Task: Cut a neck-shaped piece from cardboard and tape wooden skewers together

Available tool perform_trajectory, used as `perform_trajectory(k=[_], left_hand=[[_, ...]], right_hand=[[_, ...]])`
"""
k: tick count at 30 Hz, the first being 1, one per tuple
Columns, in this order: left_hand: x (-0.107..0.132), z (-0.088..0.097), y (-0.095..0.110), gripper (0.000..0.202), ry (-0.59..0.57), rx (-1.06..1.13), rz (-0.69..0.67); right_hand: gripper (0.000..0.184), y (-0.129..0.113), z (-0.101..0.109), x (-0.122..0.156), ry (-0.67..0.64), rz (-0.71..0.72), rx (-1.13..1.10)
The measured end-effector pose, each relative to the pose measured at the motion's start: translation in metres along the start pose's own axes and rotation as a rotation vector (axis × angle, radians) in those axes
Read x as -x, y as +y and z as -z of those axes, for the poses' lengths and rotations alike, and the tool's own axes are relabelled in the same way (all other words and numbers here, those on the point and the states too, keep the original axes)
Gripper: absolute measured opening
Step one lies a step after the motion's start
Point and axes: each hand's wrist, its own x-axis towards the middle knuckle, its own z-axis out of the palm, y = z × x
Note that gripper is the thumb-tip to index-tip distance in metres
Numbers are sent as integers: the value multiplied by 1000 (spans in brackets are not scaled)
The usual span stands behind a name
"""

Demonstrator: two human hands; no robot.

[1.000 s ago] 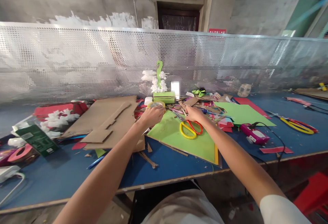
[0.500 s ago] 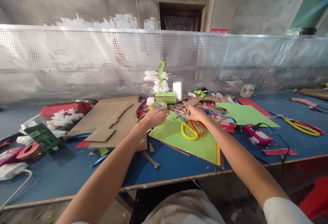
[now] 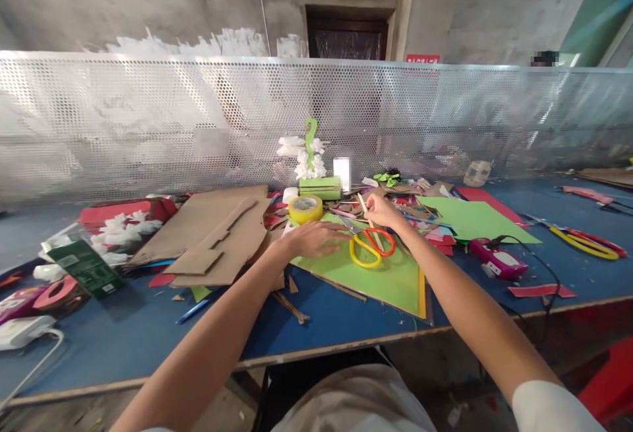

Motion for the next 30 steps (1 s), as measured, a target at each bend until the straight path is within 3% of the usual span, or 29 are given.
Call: perform_trajectory(k=[4, 8, 11, 17, 21, 26, 30], left_hand=[[-9, -4, 9, 45, -31, 98, -138], [-16, -9, 14, 41, -10, 94, -127], [-21, -12, 18, 39, -8, 55, -97], [-28, -19, 28, 42, 27, -11, -39], [-26, -15, 24, 42, 95, 44, -53], [-16, -3, 13, 36, 351, -79, -72], [-12, 3, 15, 33, 402, -167, -213]], right_hand=[[23, 3, 6, -3, 141, 42, -168], [23, 4, 19, -3, 357, 136, -492], [35, 2, 29, 0, 399, 170, -648], [29, -5, 26, 4, 303, 230, -786], [31, -12, 25, 9, 266, 215, -914], [31, -29, 21, 24, -23, 158, -1126], [28, -46, 12, 36, -235, 93, -1233]])
